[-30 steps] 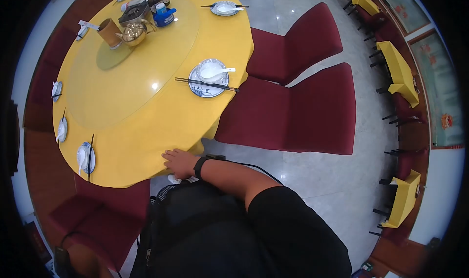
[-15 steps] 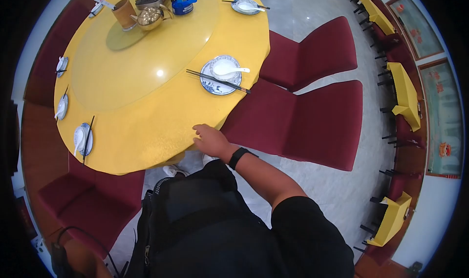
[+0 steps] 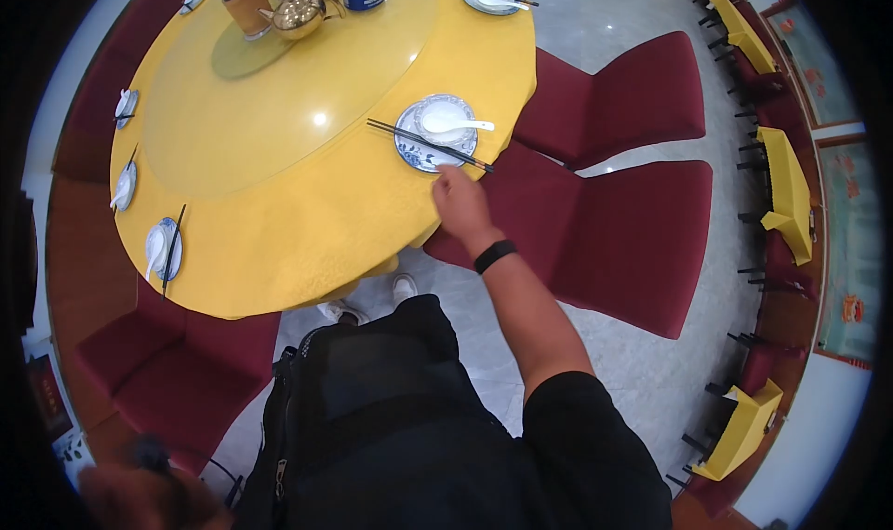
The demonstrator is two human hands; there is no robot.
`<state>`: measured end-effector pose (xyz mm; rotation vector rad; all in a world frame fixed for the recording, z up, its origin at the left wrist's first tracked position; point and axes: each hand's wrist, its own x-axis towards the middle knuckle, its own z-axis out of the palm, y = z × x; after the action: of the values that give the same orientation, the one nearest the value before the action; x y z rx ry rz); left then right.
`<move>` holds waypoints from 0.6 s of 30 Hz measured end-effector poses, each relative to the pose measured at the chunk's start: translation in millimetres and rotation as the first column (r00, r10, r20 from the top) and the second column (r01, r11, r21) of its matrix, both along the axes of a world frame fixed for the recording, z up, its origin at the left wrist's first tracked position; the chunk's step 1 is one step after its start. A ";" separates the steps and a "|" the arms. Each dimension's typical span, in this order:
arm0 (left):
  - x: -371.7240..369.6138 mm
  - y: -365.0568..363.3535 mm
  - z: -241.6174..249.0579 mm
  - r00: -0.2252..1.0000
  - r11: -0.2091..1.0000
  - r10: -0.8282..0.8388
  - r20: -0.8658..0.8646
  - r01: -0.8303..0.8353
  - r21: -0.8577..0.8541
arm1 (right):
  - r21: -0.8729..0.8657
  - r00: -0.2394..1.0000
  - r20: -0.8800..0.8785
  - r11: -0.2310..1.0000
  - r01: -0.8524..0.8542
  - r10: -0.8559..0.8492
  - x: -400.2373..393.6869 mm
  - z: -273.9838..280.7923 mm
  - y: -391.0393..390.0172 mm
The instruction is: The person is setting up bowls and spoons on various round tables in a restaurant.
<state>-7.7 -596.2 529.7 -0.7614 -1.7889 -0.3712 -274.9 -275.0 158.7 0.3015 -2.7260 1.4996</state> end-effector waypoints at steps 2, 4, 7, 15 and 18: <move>75.9 -84.3 -80.9 0.912 0.894 0.393 0.115 -0.350 -0.280 | 0.077 0.994 -0.077 0.994 0.080 -0.074 -29.1 10.4 10.6; 14.7 2.1 -94.5 0.530 0.818 0.193 0.826 -0.551 0.162 | 0.120 0.993 -0.091 0.989 0.091 -0.080 -59.5 13.6 20.3; 14.1 1.5 -181.3 0.063 0.751 -0.017 0.998 -0.658 0.054 | 0.248 0.992 -0.096 0.964 0.099 -0.078 -86.0 25.1 20.5; 49.0 1.6 -247.7 0.019 0.511 -0.161 0.987 -0.854 0.100 | 0.225 0.958 -0.003 0.934 -0.279 0.287 -63.4 -0.4 -36.0; 51.9 -13.4 -247.6 0.007 0.474 -0.208 0.978 -0.874 0.107 | 0.216 0.907 0.098 0.881 -0.422 0.410 -31.8 -5.3 -84.8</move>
<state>44.2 -609.6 282.2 1.1518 -2.5314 -1.4179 -306.8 -359.8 153.4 0.9235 -3.0189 1.2584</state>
